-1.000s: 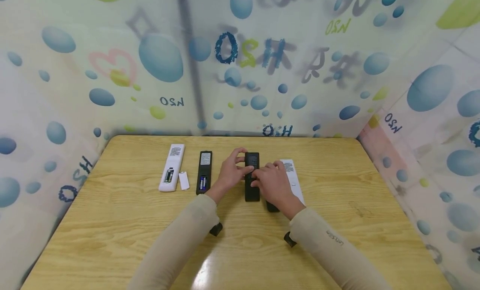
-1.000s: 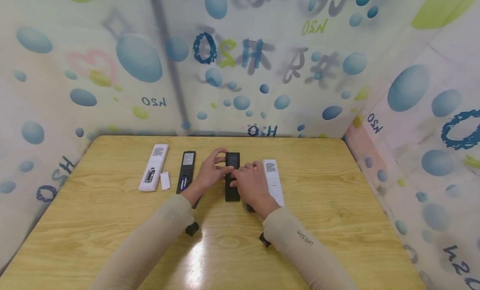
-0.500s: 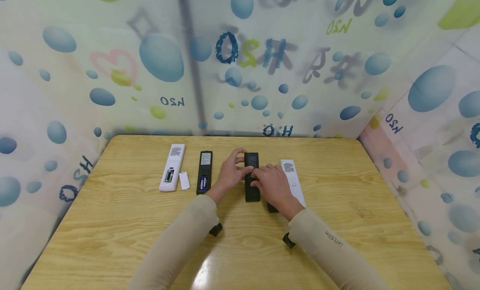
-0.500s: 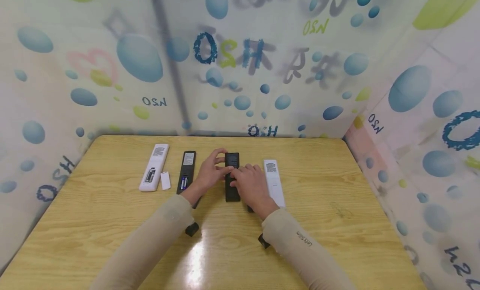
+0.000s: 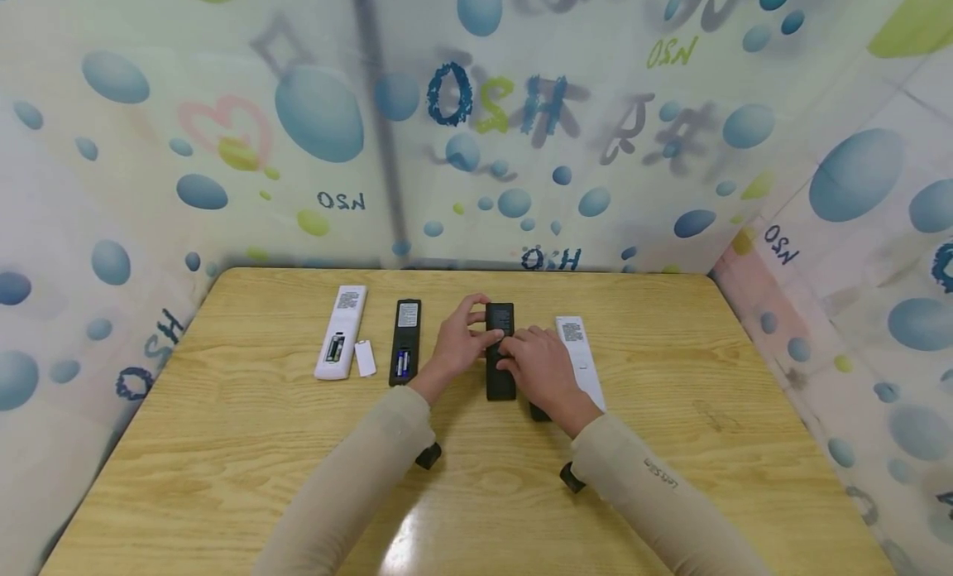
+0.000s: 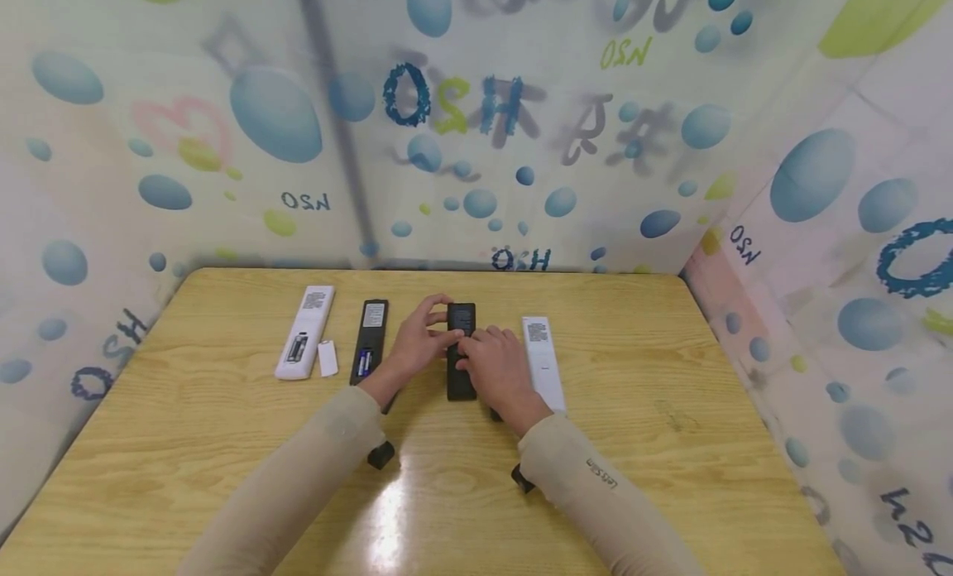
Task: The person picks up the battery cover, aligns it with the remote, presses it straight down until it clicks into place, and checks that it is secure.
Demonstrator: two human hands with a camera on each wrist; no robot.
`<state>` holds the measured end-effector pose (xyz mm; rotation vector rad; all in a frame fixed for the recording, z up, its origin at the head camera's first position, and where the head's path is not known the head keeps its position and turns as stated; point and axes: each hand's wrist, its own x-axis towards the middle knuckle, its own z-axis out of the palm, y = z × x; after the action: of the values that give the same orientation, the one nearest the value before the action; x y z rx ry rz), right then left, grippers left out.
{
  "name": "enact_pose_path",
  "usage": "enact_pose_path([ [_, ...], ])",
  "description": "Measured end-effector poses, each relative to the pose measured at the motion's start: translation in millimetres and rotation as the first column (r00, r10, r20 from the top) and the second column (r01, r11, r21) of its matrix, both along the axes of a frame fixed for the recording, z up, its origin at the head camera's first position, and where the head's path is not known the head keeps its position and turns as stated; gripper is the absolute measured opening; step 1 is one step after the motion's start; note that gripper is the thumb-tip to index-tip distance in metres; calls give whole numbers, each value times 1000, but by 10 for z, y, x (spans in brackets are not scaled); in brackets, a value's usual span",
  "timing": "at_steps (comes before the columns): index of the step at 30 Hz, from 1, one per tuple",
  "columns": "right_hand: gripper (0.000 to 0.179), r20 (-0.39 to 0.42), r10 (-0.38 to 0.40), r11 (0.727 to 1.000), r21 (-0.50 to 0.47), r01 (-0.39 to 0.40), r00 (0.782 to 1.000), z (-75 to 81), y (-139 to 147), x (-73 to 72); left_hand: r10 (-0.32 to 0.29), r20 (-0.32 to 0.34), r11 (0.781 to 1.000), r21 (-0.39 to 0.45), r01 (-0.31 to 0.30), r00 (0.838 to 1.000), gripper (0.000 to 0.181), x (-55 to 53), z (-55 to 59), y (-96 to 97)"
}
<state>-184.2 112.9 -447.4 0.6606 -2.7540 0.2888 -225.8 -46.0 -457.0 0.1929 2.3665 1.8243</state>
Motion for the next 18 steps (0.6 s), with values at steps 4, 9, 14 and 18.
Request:
enact_pose_path([
  [4,17,3,-10,1000,8,10,1000,5,-4,3,-8,3,1000,6,8,1000,53,3,11,3],
  [9,14,15,-36,999,-9,36,999,2,-18,9,-9,11,1000,6,9,1000,53,-1,16,11],
  [14,14,14,-58,998,-2,58,998,-8,-30,23,2,19,1000,3,-2,1000,53,2,22,20],
  [18,19,27,-63,998,9,62,998,28,-15,52,14,24,1000,-5,-14,1000,52,6,18,22],
])
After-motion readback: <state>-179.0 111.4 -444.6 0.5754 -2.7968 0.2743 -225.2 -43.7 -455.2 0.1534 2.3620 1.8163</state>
